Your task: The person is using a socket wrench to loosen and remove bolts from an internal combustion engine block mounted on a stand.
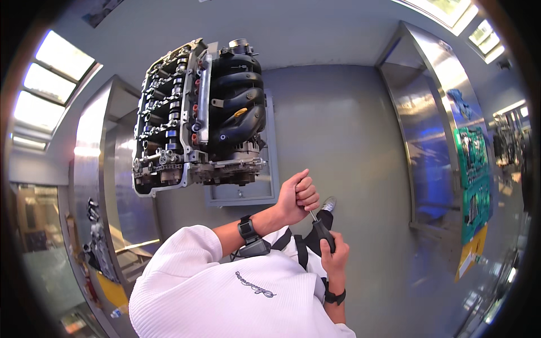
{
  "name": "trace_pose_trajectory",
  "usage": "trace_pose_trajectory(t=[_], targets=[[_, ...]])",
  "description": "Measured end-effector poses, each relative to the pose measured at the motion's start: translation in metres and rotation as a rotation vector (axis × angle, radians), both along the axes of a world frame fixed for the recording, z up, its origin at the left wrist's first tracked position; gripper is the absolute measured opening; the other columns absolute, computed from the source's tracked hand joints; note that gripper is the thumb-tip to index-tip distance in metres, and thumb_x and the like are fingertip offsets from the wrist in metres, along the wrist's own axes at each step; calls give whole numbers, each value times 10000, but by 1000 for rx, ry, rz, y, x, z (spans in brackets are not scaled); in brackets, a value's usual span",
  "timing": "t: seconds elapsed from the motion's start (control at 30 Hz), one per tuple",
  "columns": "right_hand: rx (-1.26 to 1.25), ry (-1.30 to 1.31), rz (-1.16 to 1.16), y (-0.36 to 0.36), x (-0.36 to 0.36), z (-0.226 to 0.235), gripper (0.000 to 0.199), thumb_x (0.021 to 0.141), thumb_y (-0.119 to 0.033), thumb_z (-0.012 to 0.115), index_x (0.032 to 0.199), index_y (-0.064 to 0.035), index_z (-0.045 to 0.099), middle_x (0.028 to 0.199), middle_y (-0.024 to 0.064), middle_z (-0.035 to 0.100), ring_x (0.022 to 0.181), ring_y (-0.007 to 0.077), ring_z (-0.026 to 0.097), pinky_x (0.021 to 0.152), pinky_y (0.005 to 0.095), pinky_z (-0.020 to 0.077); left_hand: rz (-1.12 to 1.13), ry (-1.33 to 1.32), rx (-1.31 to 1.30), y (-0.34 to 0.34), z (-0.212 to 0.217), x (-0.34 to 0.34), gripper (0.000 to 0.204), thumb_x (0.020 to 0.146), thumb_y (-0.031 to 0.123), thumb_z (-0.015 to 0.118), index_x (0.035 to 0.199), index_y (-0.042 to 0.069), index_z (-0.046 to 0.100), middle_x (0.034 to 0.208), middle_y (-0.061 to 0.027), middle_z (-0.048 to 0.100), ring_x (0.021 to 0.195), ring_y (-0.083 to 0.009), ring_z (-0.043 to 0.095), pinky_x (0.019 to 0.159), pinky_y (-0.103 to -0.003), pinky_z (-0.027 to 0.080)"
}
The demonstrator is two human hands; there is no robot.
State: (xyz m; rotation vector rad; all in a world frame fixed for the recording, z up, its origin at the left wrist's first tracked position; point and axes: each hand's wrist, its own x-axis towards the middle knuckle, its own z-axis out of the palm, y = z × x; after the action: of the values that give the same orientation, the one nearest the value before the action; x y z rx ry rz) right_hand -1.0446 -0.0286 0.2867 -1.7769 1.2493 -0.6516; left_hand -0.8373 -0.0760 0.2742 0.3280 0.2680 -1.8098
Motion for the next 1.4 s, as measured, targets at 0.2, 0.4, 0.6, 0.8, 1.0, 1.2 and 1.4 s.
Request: trace_pose_trajectory(t=[0.2,0.4,0.6,0.8,1.0,1.2,1.4], targets=[[139,-64,373,-156,-64,24,315,837,-291,623,867,20,589,539,76,487,456,144,462,460,281,380,341,-40,59,-67,18,-62,526,979,333,271,478,190,202,409,57,125,381,-105,141,403,-262,213],[374,-82,745,-249,-74,40,238,832,-222,638,888,7,603,533,79,511,433,150,489,445,269,393,638,-84,42,-94,45,-96,519,974,334,267,478,193,213,397,61,148,375,-99,146,409,-258,193],[-248,-64,1046,-276,-23,23,259,808,-264,675,822,-17,599,517,104,546,409,265,534,414,294,412,965,-137,343,-92,38,-83,492,957,320,349,504,199,202,407,70,145,351,-92,146,385,-261,180],[203,-26,992,-280,57,16,296,882,-289,592,877,6,614,483,29,448,442,85,485,429,235,372,1081,-86,189,-89,25,-12,433,964,335,381,578,166,284,472,57,235,428,-78,248,444,-246,251],[530,-133,874,-291,157,10,324,948,-278,461,991,17,589,562,6,506,468,67,468,437,211,354,1147,-282,-74,-79,-7,57,283,946,415,455,872,144,430,739,-12,473,743,-155,507,735,-325,407],[178,-318,1099,-280,267,19,249,811,-169,650,988,-3,593,589,36,527,476,88,460,446,235,350,1060,-585,169,-69,-7,119,268,981,373,371,1005,115,439,943,-70,581,964,-194,562,880,-356,407],[-203,-409,1546,-272,348,24,283,754,-147,711,968,-9,588,617,87,540,459,157,487,450,251,375,1203,-564,93,-64,-6,162,407,949,476,372,985,80,459,943,-121,596,894,-232,593,844,-350,442]])
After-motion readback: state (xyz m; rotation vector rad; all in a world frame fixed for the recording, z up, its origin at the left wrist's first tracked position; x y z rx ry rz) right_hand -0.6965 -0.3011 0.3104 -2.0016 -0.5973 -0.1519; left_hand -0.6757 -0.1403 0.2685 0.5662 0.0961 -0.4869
